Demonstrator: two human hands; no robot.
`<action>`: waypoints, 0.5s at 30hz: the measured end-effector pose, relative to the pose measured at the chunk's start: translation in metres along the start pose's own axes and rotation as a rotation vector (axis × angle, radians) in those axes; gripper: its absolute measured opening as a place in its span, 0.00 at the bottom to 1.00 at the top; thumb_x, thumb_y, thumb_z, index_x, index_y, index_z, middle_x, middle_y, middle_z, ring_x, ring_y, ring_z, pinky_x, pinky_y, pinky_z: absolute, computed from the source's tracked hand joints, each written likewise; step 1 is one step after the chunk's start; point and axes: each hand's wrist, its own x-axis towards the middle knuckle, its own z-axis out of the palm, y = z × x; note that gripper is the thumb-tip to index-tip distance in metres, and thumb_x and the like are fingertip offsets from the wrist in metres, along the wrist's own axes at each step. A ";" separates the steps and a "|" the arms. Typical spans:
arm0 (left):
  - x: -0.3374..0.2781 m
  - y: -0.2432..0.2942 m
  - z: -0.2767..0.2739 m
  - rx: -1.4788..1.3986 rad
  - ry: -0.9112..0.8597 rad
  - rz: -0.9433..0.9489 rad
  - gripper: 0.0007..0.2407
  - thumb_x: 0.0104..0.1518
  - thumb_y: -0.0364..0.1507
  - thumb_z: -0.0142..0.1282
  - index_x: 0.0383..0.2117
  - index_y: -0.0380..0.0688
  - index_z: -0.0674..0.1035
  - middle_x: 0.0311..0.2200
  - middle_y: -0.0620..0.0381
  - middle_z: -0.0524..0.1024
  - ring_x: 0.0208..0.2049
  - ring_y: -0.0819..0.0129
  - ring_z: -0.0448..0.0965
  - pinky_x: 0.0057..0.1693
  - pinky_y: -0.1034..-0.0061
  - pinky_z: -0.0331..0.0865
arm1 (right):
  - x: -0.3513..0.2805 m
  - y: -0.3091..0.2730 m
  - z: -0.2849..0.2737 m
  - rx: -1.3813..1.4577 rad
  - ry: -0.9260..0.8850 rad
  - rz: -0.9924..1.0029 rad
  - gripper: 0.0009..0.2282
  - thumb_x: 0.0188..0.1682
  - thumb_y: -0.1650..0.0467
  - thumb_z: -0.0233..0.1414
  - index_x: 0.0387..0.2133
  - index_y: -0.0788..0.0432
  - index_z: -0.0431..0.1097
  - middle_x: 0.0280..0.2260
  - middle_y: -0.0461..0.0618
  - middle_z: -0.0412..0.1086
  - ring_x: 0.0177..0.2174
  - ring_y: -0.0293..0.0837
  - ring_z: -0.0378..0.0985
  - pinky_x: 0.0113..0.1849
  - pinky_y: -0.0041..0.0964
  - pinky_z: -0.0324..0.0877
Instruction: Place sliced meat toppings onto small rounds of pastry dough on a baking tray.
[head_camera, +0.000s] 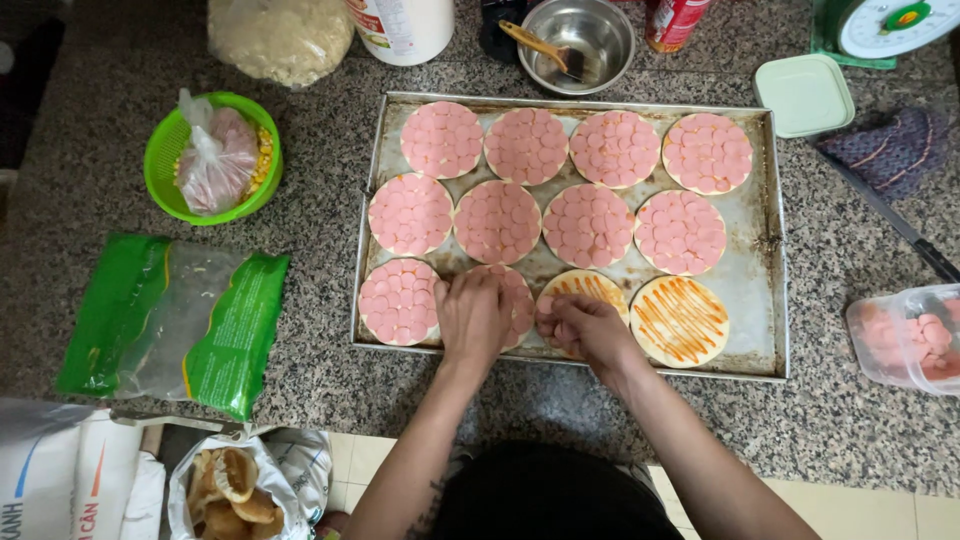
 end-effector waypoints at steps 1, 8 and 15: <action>0.000 0.003 -0.009 0.001 0.001 0.000 0.08 0.61 0.39 0.66 0.28 0.54 0.85 0.31 0.61 0.81 0.43 0.57 0.85 0.55 0.56 0.68 | -0.001 0.000 0.001 0.000 -0.001 -0.001 0.11 0.61 0.68 0.61 0.50 0.64 0.81 0.36 0.59 0.84 0.36 0.50 0.92 0.38 0.42 0.87; 0.001 0.028 -0.067 -0.486 -0.095 -0.003 0.08 0.68 0.35 0.63 0.34 0.47 0.88 0.31 0.49 0.85 0.42 0.45 0.87 0.58 0.51 0.73 | -0.012 -0.008 0.016 -0.060 -0.004 -0.059 0.08 0.59 0.69 0.65 0.45 0.61 0.85 0.27 0.57 0.78 0.30 0.49 0.88 0.31 0.39 0.83; 0.000 0.026 -0.096 -0.530 -0.164 -0.148 0.13 0.67 0.45 0.65 0.41 0.53 0.92 0.34 0.53 0.91 0.45 0.48 0.92 0.56 0.53 0.79 | -0.010 -0.008 0.014 -0.091 -0.049 -0.071 0.13 0.59 0.72 0.63 0.53 0.67 0.83 0.34 0.62 0.83 0.30 0.51 0.90 0.34 0.44 0.87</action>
